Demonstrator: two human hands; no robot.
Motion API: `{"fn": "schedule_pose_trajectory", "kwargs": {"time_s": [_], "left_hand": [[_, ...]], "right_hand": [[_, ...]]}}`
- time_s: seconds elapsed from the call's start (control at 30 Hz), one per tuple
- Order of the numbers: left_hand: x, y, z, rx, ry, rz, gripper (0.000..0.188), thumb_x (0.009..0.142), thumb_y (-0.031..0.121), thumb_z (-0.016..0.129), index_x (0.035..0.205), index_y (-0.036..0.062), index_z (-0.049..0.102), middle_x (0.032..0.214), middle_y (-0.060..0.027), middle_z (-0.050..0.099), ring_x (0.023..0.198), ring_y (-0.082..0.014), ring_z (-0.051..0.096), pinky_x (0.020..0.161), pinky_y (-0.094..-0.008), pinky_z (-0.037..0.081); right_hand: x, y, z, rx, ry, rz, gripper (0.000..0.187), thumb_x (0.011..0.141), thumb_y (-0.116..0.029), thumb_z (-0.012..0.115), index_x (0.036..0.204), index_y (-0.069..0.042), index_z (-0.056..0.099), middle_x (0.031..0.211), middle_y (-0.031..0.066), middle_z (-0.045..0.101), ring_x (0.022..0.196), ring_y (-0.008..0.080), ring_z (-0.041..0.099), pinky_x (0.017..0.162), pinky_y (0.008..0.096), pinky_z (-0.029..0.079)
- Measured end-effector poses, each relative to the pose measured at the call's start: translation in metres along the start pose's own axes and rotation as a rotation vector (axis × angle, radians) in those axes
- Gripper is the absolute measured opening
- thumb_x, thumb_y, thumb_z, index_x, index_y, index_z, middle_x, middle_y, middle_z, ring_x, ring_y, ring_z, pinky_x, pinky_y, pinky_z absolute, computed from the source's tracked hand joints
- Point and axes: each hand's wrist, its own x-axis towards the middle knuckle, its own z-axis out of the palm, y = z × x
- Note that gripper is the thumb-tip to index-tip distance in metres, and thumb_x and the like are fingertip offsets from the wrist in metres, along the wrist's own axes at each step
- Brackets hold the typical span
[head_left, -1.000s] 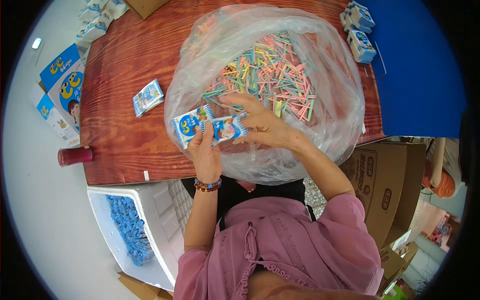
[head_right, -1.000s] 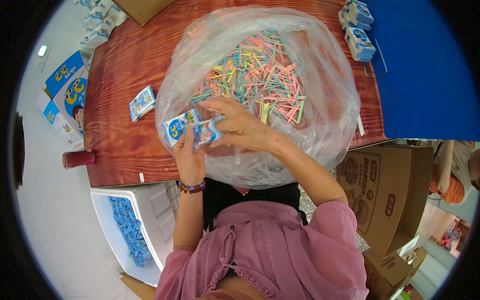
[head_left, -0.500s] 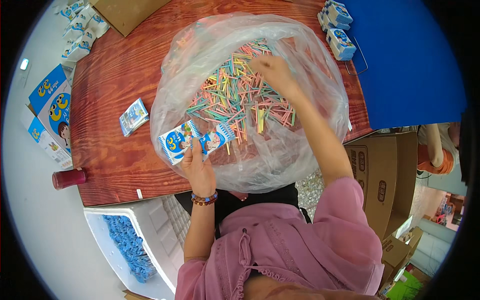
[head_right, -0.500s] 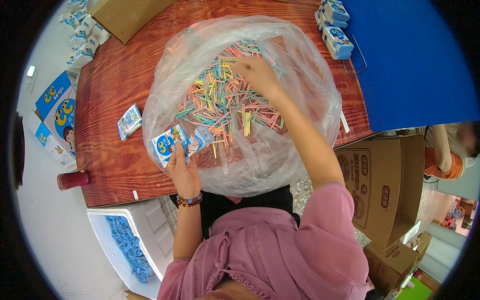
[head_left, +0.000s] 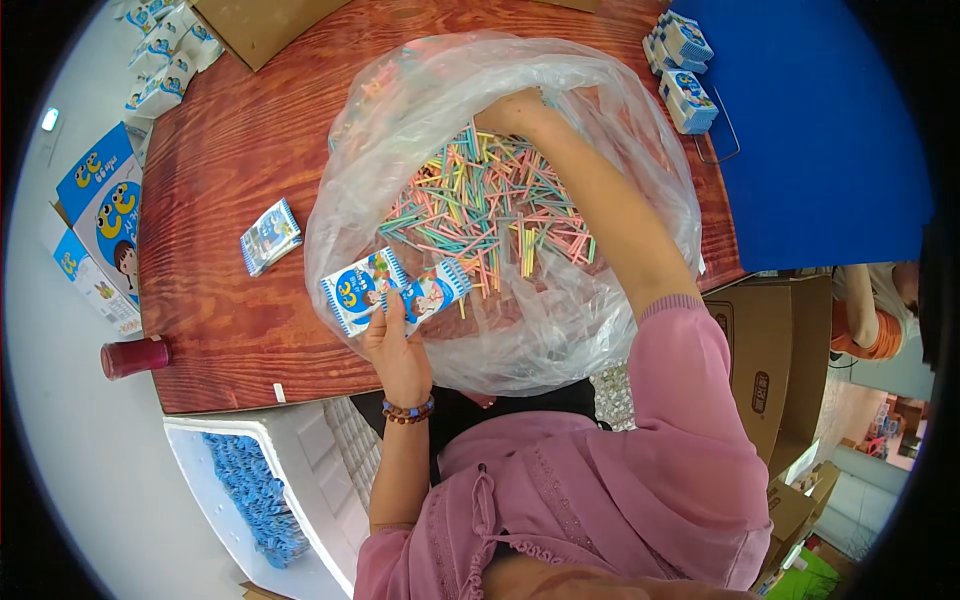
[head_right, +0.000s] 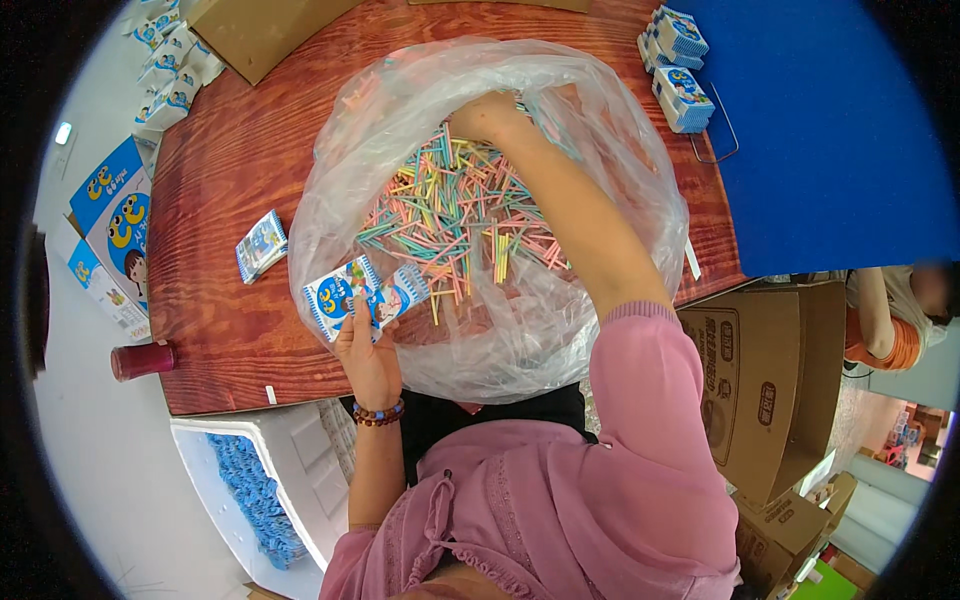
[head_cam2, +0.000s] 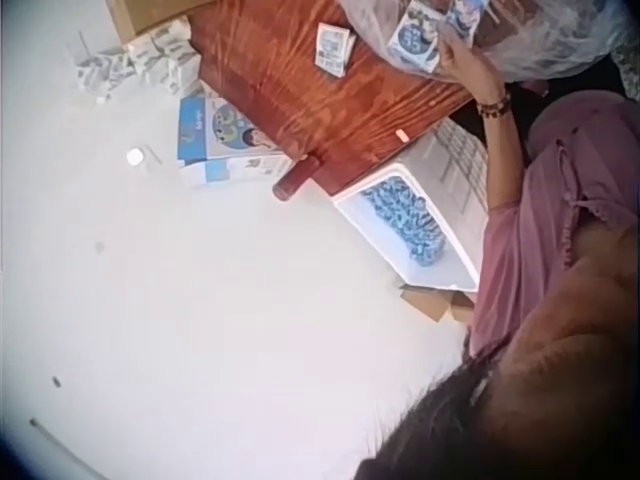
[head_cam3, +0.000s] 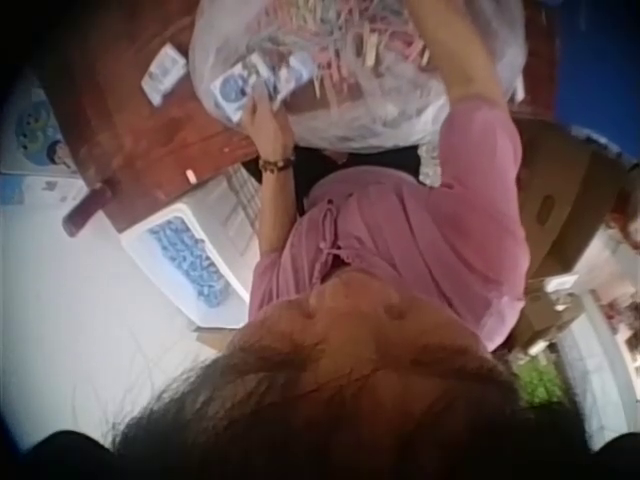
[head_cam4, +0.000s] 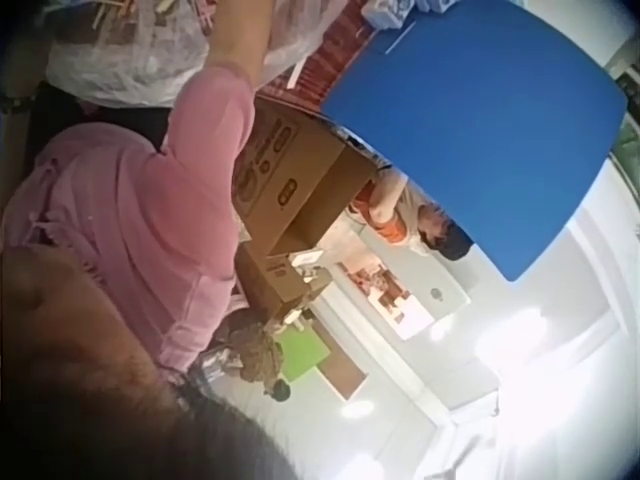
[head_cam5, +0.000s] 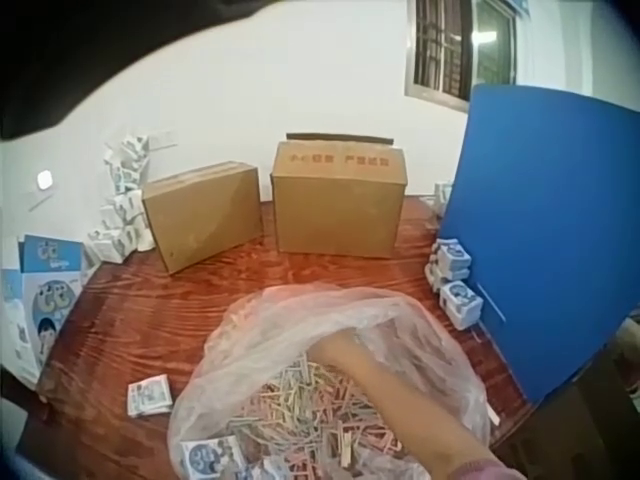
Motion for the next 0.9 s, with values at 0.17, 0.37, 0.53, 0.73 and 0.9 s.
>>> {"fn": "schedule_pose_trajectory", "kwargs": {"time_s": [0.17, 0.37, 0.53, 0.73, 0.9], "left_hand": [[0.001, -0.003, 0.005, -0.021, -0.039, 0.003, 0.016, 0.097, 0.012, 0.057, 0.104, 0.0017, 0.066, 0.102, -0.0019, 0.067, 0.089, -0.0084, 0.062, 0.081, -0.0284, 0.051], [-0.001, -0.001, -0.002, -0.018, 0.003, 0.019, 0.013, 0.095, 0.018, 0.06, 0.103, 0.0088, 0.066, 0.098, -0.0003, 0.069, 0.087, -0.0103, 0.064, 0.071, -0.0289, 0.05], [-0.005, -0.004, 0.0, -0.002, -0.008, -0.006, 0.013, 0.096, 0.017, 0.06, 0.105, 0.0098, 0.066, 0.1, 0.0001, 0.068, 0.09, -0.0094, 0.063, 0.074, -0.0291, 0.048], [-0.01, -0.003, 0.0, -0.004, -0.017, -0.013, 0.013, 0.095, 0.017, 0.06, 0.105, 0.0112, 0.066, 0.101, 0.0023, 0.068, 0.092, -0.0083, 0.062, 0.079, -0.0311, 0.047], [-0.01, -0.006, 0.005, -0.044, -0.061, -0.025, 0.013, 0.096, 0.014, 0.059, 0.104, 0.0074, 0.066, 0.103, 0.0008, 0.067, 0.093, -0.0089, 0.062, 0.084, -0.0306, 0.048]], "right_hand": [[-0.005, 0.032, 0.02, 0.058, -0.048, -0.085, 0.039, 0.091, -0.032, 0.05, 0.122, -0.012, 0.062, 0.127, 0.0147, 0.06, 0.116, 0.0344, 0.056, 0.096, 0.0427, 0.046], [-0.058, 0.029, -0.006, 0.785, 0.033, 0.042, 0.032, 0.095, -0.024, 0.053, 0.115, 0.001, 0.058, 0.101, 0.0141, 0.067, 0.09, 0.0231, 0.062, 0.082, 0.035, 0.049], [-0.074, 0.042, 0.004, 1.312, 0.138, 0.133, 0.023, 0.096, -0.018, 0.054, 0.111, -0.002, 0.059, 0.094, 0.0049, 0.066, 0.084, 0.0114, 0.057, 0.077, 0.028, 0.046], [-0.102, 0.023, -0.001, 1.295, 0.254, 0.079, 0.024, 0.097, -0.015, 0.052, 0.117, -0.002, 0.056, 0.097, 0.0047, 0.067, 0.089, 0.0124, 0.058, 0.085, 0.0275, 0.045], [-0.123, 0.017, 0.019, 1.256, 0.272, 0.058, 0.028, 0.095, -0.013, 0.051, 0.12, -0.001, 0.053, 0.1, 0.0052, 0.067, 0.097, 0.016, 0.058, 0.091, 0.03, 0.041]]}}
